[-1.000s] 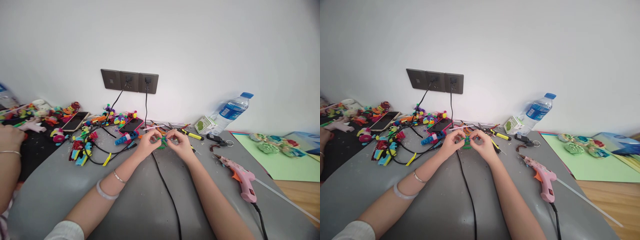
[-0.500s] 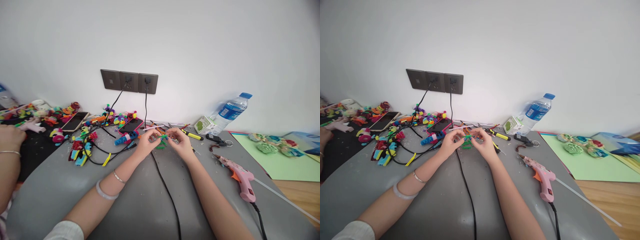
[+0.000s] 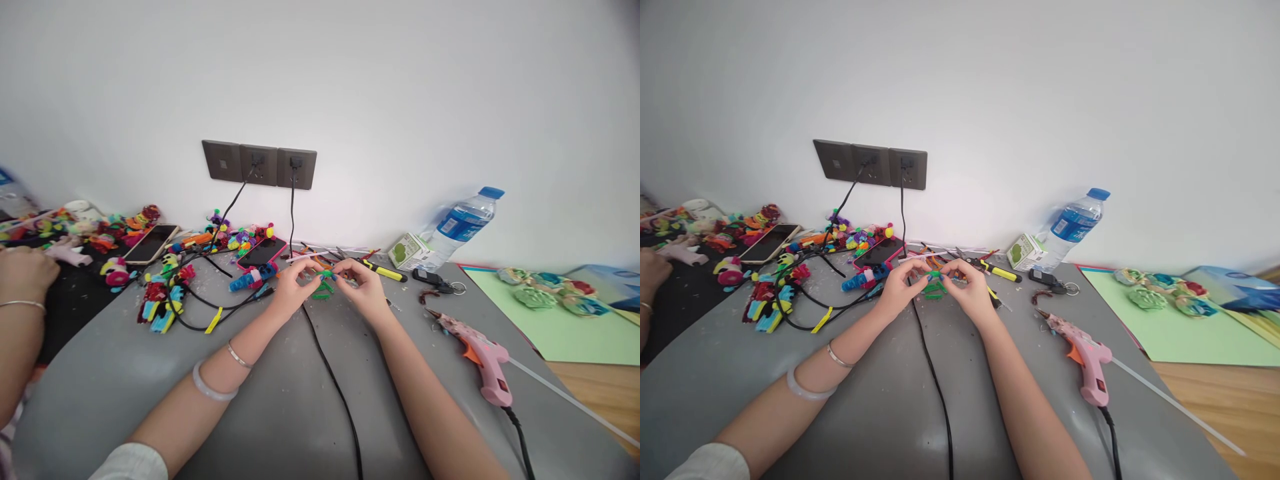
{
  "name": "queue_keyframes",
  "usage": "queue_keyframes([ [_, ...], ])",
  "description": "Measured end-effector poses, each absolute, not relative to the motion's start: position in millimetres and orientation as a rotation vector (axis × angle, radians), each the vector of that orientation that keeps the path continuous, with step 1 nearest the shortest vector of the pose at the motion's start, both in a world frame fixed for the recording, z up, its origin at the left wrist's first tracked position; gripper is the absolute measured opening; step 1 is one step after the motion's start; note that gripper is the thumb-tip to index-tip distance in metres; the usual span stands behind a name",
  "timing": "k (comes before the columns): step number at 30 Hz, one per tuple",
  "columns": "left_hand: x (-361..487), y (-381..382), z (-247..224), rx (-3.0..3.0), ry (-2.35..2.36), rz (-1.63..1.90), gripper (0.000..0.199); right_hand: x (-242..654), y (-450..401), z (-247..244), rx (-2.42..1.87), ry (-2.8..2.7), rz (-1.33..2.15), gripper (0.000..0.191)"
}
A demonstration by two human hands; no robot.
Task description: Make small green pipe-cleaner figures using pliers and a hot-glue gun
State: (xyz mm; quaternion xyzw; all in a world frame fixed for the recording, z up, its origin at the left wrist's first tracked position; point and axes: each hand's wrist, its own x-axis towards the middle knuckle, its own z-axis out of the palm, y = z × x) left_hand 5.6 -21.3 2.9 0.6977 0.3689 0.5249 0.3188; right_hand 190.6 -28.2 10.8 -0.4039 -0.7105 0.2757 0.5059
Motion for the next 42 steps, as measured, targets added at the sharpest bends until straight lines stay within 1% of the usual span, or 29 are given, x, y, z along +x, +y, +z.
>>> queue_keyframes([
  [12, 6.2, -22.7, 6.9, 1.854, 0.967, 1.412, 0.009, 190.2, -28.1, 11.0, -0.972, -1.692, 0.710, 0.008],
  [17, 5.4, -21.7, 5.6, 1.841, 0.975, 1.429, 0.009, 190.5, -26.6, 8.3, -0.988, -1.690, 0.715, 0.014],
  [27, 5.4, -21.2, 3.5, 1.827, 0.984, 1.414, 0.009, 190.5, -26.1, 6.9, -0.984, -1.679, 0.725, 0.016],
  [33, 5.5, -21.1, 3.4, 1.848, 0.990, 1.413, 0.010, 190.9, -26.5, 7.4, -0.986, -1.698, 0.718, 0.012],
  [42, 5.7, -20.6, 4.1, 1.857, 1.014, 1.386, 0.008, 190.7, -26.7, 7.2, -1.012, -1.684, 0.684, 0.012],
])
